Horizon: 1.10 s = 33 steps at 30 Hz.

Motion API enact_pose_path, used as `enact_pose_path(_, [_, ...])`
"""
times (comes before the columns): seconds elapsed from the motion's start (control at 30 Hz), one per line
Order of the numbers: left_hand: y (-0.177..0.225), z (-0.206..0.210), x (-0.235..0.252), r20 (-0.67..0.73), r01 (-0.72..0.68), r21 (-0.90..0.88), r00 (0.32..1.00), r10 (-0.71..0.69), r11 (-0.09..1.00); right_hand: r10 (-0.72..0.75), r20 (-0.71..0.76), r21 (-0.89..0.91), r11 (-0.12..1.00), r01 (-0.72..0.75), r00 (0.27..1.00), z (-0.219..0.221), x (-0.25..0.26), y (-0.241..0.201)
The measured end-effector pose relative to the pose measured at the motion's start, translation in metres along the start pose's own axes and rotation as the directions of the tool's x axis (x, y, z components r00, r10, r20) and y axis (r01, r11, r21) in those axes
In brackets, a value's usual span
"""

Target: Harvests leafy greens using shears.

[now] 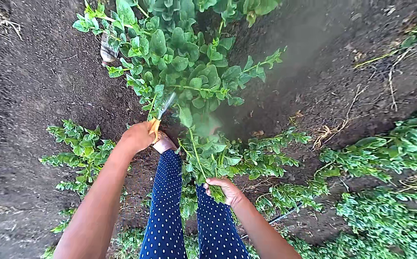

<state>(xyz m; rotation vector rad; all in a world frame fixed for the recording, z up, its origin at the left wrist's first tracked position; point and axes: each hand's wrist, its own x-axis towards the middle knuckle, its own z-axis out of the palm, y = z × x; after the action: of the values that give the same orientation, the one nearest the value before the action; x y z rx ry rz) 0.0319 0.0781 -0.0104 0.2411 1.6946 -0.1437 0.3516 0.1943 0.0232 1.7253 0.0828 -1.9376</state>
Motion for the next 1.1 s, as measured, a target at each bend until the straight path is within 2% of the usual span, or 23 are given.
enact_pose_path(0.07, [0.018,0.007,-0.024,-0.223,-0.116,-0.006,0.968,0.111,0.993,-0.004,-0.004,0.039,0.999,0.004,1.000,-0.007,-0.006,0.007])
enact_pose_path(0.13, [0.058,0.021,-0.030,-0.369,-0.312,0.036,0.879,0.302,0.950,0.001,-0.014,0.090,0.996,0.000,1.000,-0.011,-0.010,0.013])
enact_pose_path(0.2, [0.113,0.031,-0.019,-0.402,-0.492,0.123,0.769,0.497,0.862,0.003,-0.029,0.139,0.990,0.001,1.000,-0.013,-0.013,0.017])
enact_pose_path(0.27, [0.161,0.042,0.003,-0.421,-0.659,0.247,0.588,0.691,0.711,-0.011,-0.046,0.168,0.986,0.019,0.999,-0.015,-0.018,0.018])
enact_pose_path(0.3, [0.177,0.044,0.011,-0.413,-0.707,0.279,0.522,0.746,0.649,-0.018,-0.059,0.174,0.984,0.028,0.998,-0.015,-0.020,0.016])
enact_pose_path(0.33, [0.185,0.044,0.015,-0.441,-0.728,0.268,0.490,0.752,0.631,-0.019,-0.072,0.176,0.984,0.031,0.997,-0.017,-0.022,0.014])
enact_pose_path(0.37, [0.181,0.045,0.013,-0.479,-0.723,0.198,0.517,0.709,0.662,-0.016,-0.083,0.184,0.983,0.031,0.996,-0.018,-0.026,0.014])
enact_pose_path(0.43, [0.142,0.037,0.006,-0.574,-0.621,-0.019,0.648,0.500,0.783,-0.025,-0.079,0.195,0.980,0.040,0.997,-0.016,-0.029,0.011])
enact_pose_path(0.5, [0.068,0.038,0.011,-0.670,-0.443,-0.227,0.718,0.191,0.868,-0.042,-0.068,0.235,0.970,0.057,0.997,-0.014,-0.033,0.011])
enact_pose_path(0.53, [0.027,0.042,0.019,-0.679,-0.346,-0.354,0.734,0.016,0.869,-0.055,-0.059,0.273,0.960,0.069,0.997,-0.010,-0.035,0.013])
enact_pose_path(0.57, [-0.008,0.047,0.031,-0.652,-0.259,-0.499,0.741,-0.162,0.827,-0.071,-0.046,0.329,0.941,0.082,0.996,-0.006,-0.036,0.017])
enact_pose_path(0.6, [-0.036,0.052,0.043,-0.576,-0.190,-0.650,0.755,-0.314,0.736,-0.089,-0.034,0.387,0.917,0.095,0.995,0.001,-0.037,0.020])
enact_pose_path(0.63, [-0.054,0.056,0.054,-0.457,-0.140,-0.791,0.783,-0.422,0.596,-0.112,-0.025,0.439,0.891,0.112,0.993,0.010,-0.038,0.021])
enact_pose_path(0.67, [-0.062,0.059,0.062,-0.308,-0.105,-0.907,0.826,-0.473,0.407,-0.140,-0.018,0.478,0.868,0.132,0.990,0.018,-0.037,0.021])
enact_pose_path(0.73, [-0.057,0.058,0.065,-0.086,-0.070,-0.996,0.896,-0.435,0.052,-0.200,-0.005,0.512,0.841,0.174,0.980,0.037,-0.034,0.017])
enact_pose_path(0.77, [-0.051,0.056,0.064,-0.045,-0.069,-0.997,0.911,-0.409,-0.043,-0.229,0.002,0.513,0.836,0.195,0.974,0.045,-0.033,0.013])
enact_pose_path(0.8, [-0.044,0.055,0.060,-0.032,-0.074,-0.993,0.920,-0.390,-0.093,-0.249,0.003,0.515,0.830,0.212,0.968,0.053,-0.032,0.008])
enact_pose_path(0.93, [-0.020,0.037,0.027,-0.075,-0.122,-0.982,0.953,-0.293,-0.145,-0.267,0.004,0.542,0.810,0.223,0.964,0.077,-0.036,-0.011])
enact_pose_path(1.0, [-0.007,0.026,0.015,-0.067,-0.104,-0.982,0.972,-0.225,-0.157,-0.282,0.000,0.541,0.807,0.237,0.959,0.088,-0.037,-0.021])
enact_pose_path(1.1, [0.002,0.022,0.026,-0.010,-0.030,-0.995,0.979,-0.202,-0.098,-0.319,-0.021,0.533,0.798,0.281,0.948,0.107,-0.032,-0.032])
